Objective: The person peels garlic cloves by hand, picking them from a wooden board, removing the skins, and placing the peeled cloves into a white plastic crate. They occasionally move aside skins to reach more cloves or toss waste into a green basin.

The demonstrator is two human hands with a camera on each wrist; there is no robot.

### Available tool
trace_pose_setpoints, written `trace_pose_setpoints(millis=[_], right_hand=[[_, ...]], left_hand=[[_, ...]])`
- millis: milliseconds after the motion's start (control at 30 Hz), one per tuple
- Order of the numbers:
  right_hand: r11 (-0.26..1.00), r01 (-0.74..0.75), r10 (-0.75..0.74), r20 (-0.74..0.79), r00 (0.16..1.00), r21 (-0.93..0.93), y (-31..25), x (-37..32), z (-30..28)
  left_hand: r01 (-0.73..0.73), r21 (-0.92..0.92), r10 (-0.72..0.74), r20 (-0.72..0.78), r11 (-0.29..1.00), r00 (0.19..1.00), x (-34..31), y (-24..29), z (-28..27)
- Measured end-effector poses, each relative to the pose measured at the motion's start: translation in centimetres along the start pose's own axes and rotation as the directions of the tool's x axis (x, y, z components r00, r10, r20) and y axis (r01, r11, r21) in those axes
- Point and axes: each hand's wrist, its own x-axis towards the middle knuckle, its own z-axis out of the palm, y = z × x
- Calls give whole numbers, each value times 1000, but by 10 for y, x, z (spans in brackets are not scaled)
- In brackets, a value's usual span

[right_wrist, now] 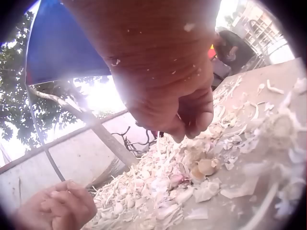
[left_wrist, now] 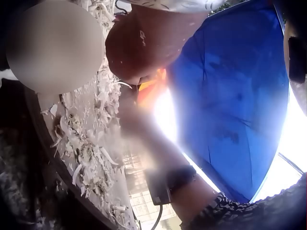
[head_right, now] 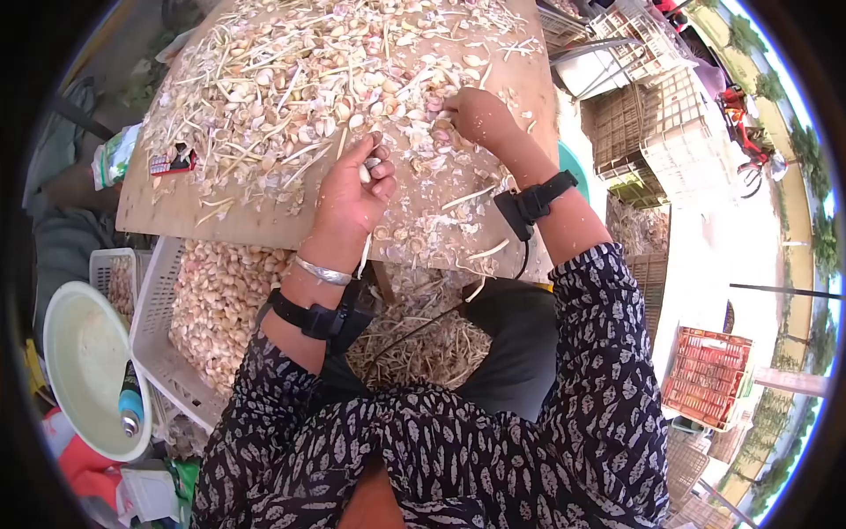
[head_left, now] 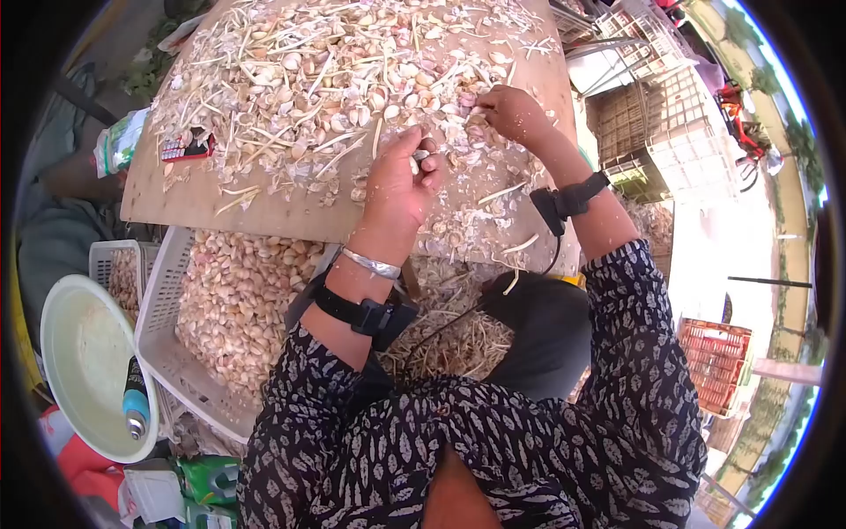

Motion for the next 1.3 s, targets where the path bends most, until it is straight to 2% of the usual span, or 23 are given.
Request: trace_pose_setpoints(millis=[67, 100, 200, 233, 300, 333, 467, 500, 567, 600, 667, 700, 767, 833, 900, 967, 1000, 1033, 1100, 1133, 1167, 1200, 1300], right_hand=[[1000, 21, -21, -72, 997, -10, -3, 1, 15], [997, 42, -49, -120, 992, -62, -4, 19, -5], [887, -171, 222, -72, 972, 430, -27, -14, -10], [889, -164, 218, -80, 973, 427, -37, -23, -16], [801, -108, 186, -74, 980, 589, -59, -46, -29], [795, -174, 217, -5, 976, 581, -76, -57, -41], [751, -201, 262, -5, 965, 629, -92, -89, -44], [749, -204, 270, -9, 963, 630, -93, -96, -45], [604, -153, 274, -23, 962, 782, -93, -110, -47], [601, -148, 277, -31, 960, 785, -95, -117, -48], [425, -120, 342, -37, 939, 897, -100, -129, -51], [420, -115, 347, -42, 937, 900, -99, -135, -50], [175, -104, 447, 15, 894, 979, -92, -149, -50], [103, -94, 455, 37, 890, 990, -91, -170, -47], [727, 10, 52, -69, 996, 687, -83, -187, -32], [769, -3, 127, -147, 981, 639, -73, -185, -26], [679, -264, 420, -67, 905, 685, -70, -173, -36], [514, -492, 670, 29, 741, 703, -65, -159, -41], [652, -412, 596, -94, 797, 636, -44, -127, -32], [648, -414, 596, -87, 798, 639, -34, -110, -22], [832, -292, 440, -242, 865, 472, -25, -91, -10], [953, -152, 243, -363, 900, 262, -22, -76, 0], [983, -117, 148, -240, 959, 138, -22, -51, 16]], left_hand=[[29, 95, -25, -49, 995, 998, -5, -2, 1], [-6, 88, 4, 20, 996, 1000, 10, 6, 11], [-125, 471, 139, 6, 873, 990, -4, 3, 13], [-133, 470, 144, 13, 872, 989, 2, 0, 14], [-380, 820, 316, 259, 427, 913, 11, -9, 14], [-540, 820, 386, 443, 191, 809, 6, -14, 16], [-495, 869, 221, 484, -9, 847, -8, -26, 17], [-497, 868, 213, 488, -11, 847, -14, -28, 19], [-282, 782, 17, 329, 555, 944, -27, -29, 22], [-200, 679, -106, 381, 707, 919, -30, -29, 22], [-113, 620, -141, 346, 776, 928, -35, -28, 22], [-21, 545, -178, 310, 838, 934, -39, -29, 22], [-44, 494, -168, 376, 868, 911, -45, -26, 21], [-66, 441, -151, 438, 895, 886, -66, -20, 28], [-185, 383, -75, 574, 905, 816, -113, -21, 42], [-453, 418, -6, 740, 787, 673, -179, -22, 59], [-541, 368, 16, 816, 756, 578, -208, -18, 70], [-463, 328, -40, 848, 824, 529, -235, -12, 74], [-543, 102, 61, 960, 833, 274, -255, -9, 96], [-543, 108, 59, 958, 833, 282, -265, -16, 105], [-689, 17, 313, 882, 725, 351, -275, -27, 113], [-820, -37, 553, 755, 572, 352, -277, -33, 120], [-844, -33, 535, 786, 535, 309, -271, -29, 124]])
